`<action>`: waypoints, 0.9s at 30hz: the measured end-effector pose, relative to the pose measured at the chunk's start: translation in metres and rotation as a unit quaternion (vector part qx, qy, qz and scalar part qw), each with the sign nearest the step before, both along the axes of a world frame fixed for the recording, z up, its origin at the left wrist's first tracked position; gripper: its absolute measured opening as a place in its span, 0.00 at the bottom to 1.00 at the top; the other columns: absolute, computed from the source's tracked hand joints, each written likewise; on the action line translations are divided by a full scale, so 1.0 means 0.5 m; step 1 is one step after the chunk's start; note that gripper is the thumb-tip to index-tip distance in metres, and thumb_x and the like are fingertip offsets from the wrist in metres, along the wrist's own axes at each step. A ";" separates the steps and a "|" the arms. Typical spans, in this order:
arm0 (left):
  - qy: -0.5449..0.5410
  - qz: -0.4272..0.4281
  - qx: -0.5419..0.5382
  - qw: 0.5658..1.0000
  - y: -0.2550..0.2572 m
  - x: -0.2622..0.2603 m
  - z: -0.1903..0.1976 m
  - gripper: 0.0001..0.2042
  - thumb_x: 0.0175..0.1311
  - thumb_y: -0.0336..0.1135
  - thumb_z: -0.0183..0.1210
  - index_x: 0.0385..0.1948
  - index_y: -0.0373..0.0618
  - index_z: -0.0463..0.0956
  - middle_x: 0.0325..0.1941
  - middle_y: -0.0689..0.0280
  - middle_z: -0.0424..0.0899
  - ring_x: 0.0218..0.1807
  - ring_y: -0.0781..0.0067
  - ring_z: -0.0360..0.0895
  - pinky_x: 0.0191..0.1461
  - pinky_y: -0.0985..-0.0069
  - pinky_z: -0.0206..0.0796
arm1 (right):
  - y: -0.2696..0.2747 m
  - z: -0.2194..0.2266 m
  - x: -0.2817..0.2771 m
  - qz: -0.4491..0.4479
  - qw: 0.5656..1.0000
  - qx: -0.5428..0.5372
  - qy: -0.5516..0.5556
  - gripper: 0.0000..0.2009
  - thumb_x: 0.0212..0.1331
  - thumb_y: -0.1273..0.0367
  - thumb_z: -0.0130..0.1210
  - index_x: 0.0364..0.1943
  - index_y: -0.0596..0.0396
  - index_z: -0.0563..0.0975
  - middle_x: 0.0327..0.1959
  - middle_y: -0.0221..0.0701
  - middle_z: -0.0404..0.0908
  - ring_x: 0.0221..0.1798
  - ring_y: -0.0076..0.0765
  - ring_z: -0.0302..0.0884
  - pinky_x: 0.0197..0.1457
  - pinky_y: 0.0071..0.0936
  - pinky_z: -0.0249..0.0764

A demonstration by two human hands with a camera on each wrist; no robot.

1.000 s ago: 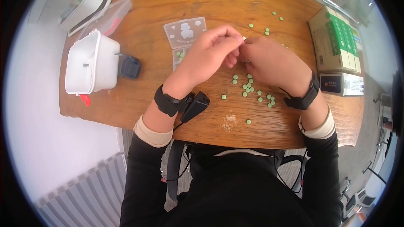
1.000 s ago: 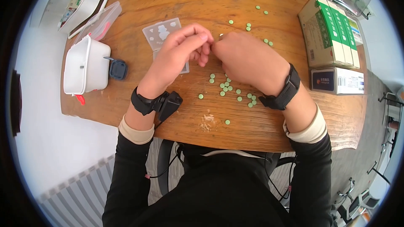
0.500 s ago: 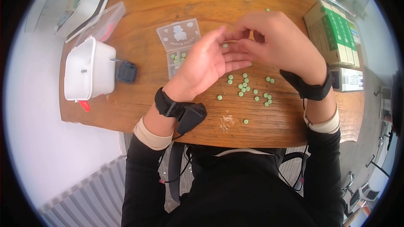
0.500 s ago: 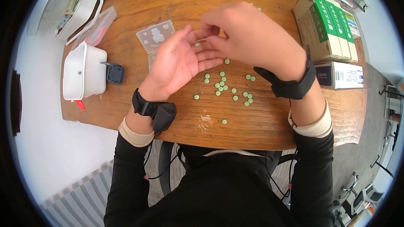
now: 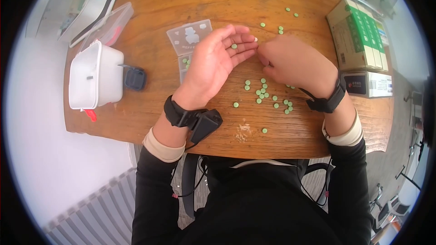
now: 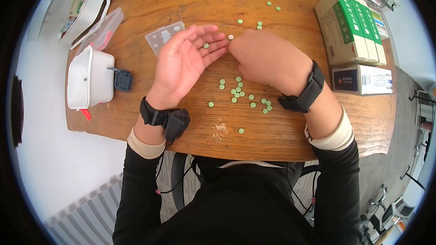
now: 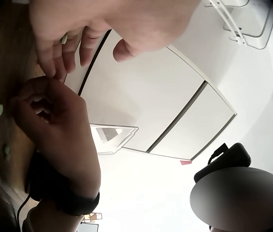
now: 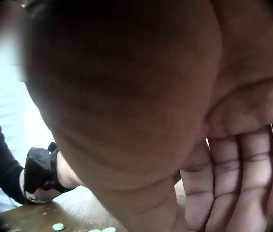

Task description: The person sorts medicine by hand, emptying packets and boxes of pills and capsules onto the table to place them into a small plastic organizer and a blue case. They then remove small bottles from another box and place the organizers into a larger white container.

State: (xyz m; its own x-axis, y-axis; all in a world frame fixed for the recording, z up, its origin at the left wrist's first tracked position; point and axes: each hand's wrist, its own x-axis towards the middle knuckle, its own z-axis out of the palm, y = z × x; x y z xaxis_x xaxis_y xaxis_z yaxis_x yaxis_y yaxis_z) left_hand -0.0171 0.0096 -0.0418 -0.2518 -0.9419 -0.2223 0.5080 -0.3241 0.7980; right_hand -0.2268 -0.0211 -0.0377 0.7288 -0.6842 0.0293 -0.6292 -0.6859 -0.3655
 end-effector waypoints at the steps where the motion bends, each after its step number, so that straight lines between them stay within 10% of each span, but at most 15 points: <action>1: 0.004 0.004 0.001 1.000 0.000 0.000 -0.001 0.23 0.77 0.45 0.47 0.57 0.30 0.72 0.58 0.46 0.78 0.63 0.51 0.75 0.74 0.56 0.64 | -0.001 -0.007 -0.003 0.003 1.000 -0.012 -0.004 0.05 0.53 0.70 0.59 0.29 0.57 0.79 0.30 0.41 0.83 0.38 0.56 0.80 0.45 0.47 0.75; 13: 0.073 -0.066 0.028 0.995 0.000 -0.005 -0.016 0.22 0.80 0.47 0.44 0.55 0.35 0.74 0.56 0.57 0.80 0.60 0.62 0.77 0.69 0.60 0.68 | -0.020 0.053 0.033 0.033 0.973 -0.036 -0.227 0.05 0.53 0.75 0.63 0.32 0.58 0.80 0.25 0.37 0.79 0.28 0.43 0.80 0.33 0.34 0.76; 19: -0.066 -0.010 -0.035 0.997 0.001 0.002 -0.009 0.20 0.79 0.45 0.44 0.52 0.36 0.76 0.50 0.60 0.81 0.54 0.65 0.78 0.61 0.65 0.70 | 0.003 0.077 0.035 0.077 0.978 0.019 -0.191 0.05 0.51 0.75 0.64 0.30 0.58 0.78 0.26 0.37 0.79 0.29 0.44 0.79 0.33 0.36 0.75; 27: 0.023 0.023 -0.017 0.999 -0.014 0.029 -0.003 0.20 0.76 0.46 0.49 0.49 0.33 0.77 0.47 0.57 0.80 0.52 0.62 0.78 0.63 0.64 0.71 | 0.046 0.035 0.063 0.081 0.995 0.063 -0.022 0.04 0.51 0.76 0.59 0.32 0.59 0.80 0.32 0.44 0.83 0.39 0.54 0.83 0.41 0.46 0.79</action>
State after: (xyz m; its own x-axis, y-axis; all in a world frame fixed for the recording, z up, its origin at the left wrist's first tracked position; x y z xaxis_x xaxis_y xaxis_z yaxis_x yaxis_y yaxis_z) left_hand -0.0026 0.0026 -0.0433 -0.2171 -0.9595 -0.1796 0.5578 -0.2729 0.7838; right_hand -0.1953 0.0020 -0.0201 0.8292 -0.5588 -0.0143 -0.4961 -0.7240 -0.4793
